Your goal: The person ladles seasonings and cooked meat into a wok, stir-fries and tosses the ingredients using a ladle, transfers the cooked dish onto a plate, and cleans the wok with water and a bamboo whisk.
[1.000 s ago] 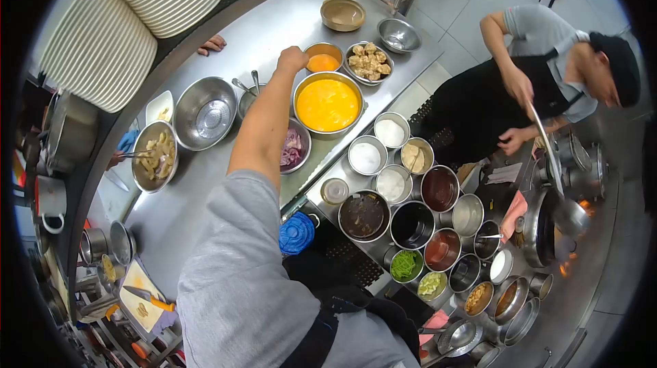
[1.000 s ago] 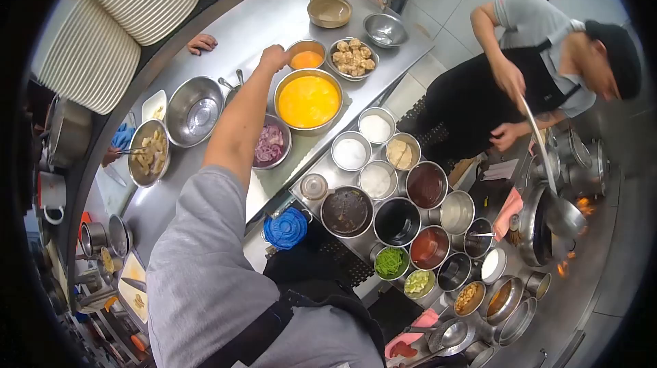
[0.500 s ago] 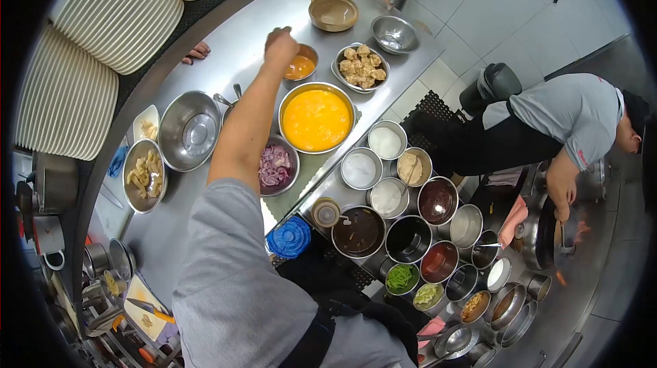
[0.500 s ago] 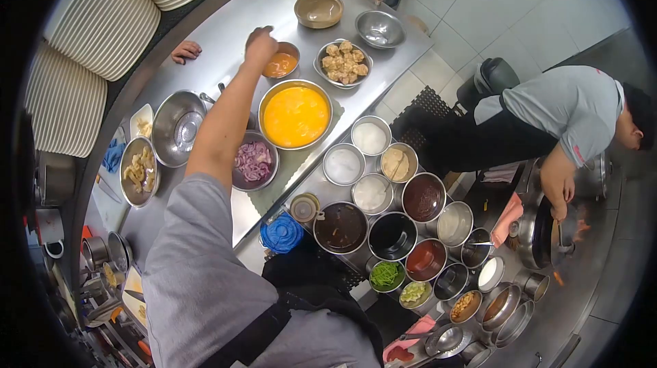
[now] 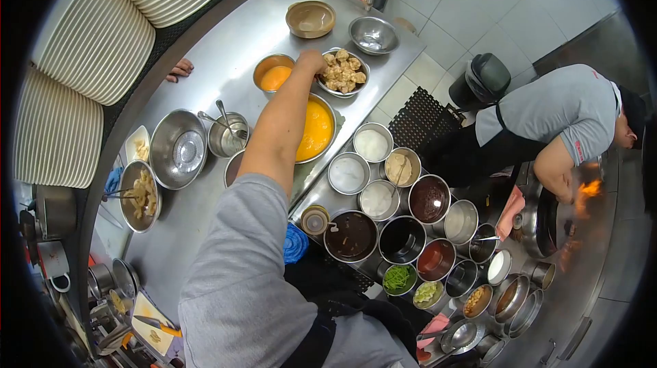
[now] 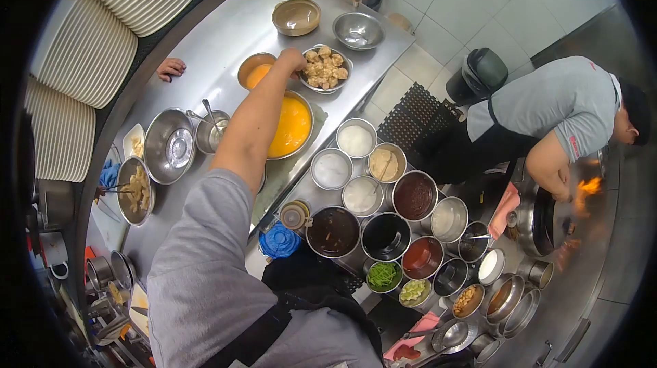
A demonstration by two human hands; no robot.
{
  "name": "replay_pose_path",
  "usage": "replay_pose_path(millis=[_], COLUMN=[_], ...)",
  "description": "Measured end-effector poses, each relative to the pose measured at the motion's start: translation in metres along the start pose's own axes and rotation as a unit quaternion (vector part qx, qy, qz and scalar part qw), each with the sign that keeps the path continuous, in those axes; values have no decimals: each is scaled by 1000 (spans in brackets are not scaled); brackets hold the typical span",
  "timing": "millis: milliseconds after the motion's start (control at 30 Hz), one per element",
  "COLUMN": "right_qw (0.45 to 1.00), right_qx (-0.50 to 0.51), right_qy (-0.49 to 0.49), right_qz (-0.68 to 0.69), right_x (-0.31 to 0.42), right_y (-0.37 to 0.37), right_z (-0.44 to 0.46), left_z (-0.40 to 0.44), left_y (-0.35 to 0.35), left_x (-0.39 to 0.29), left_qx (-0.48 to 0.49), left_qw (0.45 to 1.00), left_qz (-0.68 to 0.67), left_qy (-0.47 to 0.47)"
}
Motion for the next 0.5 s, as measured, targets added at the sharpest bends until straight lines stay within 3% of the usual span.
replay_pose_path(millis=[167, 267, 333, 367, 400, 433, 500], right_qw=[1000, 1000, 1000, 1000, 1000, 1000, 1000], right_qx=[2, 5, 4, 5, 4, 4, 6], right_qy=[-10, -16, -19, -21, -22, -24, -26], right_qz=[5, 9, 7, 10, 12, 12, 13], right_x=[-7, -11, -11, -12, -13, -13, -15], right_y=[-2, -3, -4, -5, -4, -5, -6], right_z=[-3, -5, -6, -6, -7, -7, -7], left_z=[19, 16, 14, 25, 38, 46, 10], left_y=[-6, -1, -27, -35, -51, -63, -49], left_x=[4, -7, 7, 18, 38, 48, 35], left_qx=[-33, -81, 72, 72, 84, 92, 84], left_qw=[999, 987, 996, 996, 981, 913, 902], left_qz=[20, 127, 57, 58, -170, -388, -411], left_qy=[-22, -62, 6, 4, 46, 85, 106])
Point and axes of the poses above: each hand's wrist, its own z-axis towards the middle knuckle, its own y-axis out of the back of the hand, x = y × z, the point moved 10 cm from there along z, towards the middle knuckle, and after that the axes turned 8 degrees about -z, right-handed, at the moved point
